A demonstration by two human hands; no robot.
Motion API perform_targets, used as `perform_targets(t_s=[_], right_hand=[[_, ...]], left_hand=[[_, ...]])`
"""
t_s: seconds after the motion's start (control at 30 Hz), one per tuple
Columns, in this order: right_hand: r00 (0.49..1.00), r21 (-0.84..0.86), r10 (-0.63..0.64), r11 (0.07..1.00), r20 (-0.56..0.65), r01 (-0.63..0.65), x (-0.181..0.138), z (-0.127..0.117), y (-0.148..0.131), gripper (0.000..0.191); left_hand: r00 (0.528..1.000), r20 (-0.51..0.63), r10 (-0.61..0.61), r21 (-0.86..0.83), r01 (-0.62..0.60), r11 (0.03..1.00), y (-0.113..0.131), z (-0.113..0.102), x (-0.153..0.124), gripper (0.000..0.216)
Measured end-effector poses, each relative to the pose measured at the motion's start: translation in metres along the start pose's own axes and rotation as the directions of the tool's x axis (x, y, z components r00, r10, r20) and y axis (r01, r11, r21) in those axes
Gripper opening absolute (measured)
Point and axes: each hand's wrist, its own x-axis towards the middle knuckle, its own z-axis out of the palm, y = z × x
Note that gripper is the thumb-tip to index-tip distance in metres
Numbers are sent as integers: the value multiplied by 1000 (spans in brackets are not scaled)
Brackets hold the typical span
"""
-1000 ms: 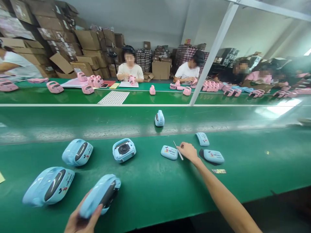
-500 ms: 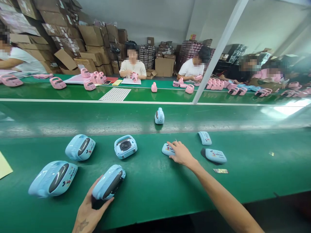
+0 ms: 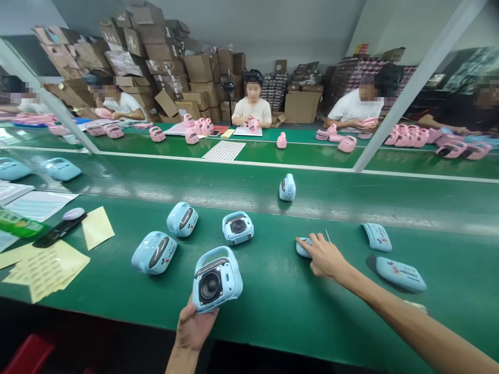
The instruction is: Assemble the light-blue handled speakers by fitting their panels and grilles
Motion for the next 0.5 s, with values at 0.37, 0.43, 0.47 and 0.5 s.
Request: perform_targets(t_s=[0.37, 0.43, 0.47, 0.5], right_hand=[[1000, 108, -5, 994, -5, 6, 5, -4, 4, 92], [1000, 144, 18, 989, -6, -17, 5, -7, 7, 93], [999, 176, 38, 984, -9, -36, 5, -9, 9, 93], [998, 222, 60, 973, -14, -56, 6, -12, 11, 93]], left_hand=[[997, 79, -17, 37, 14, 999, -1, -15, 13, 71], [992, -80, 93, 181, -77, 980, 8, -8, 19, 75], [973, -159, 169, 263, -123, 957, 14, -3, 22, 80], [942, -223, 251, 349, -163, 923, 19, 2, 25, 89]])
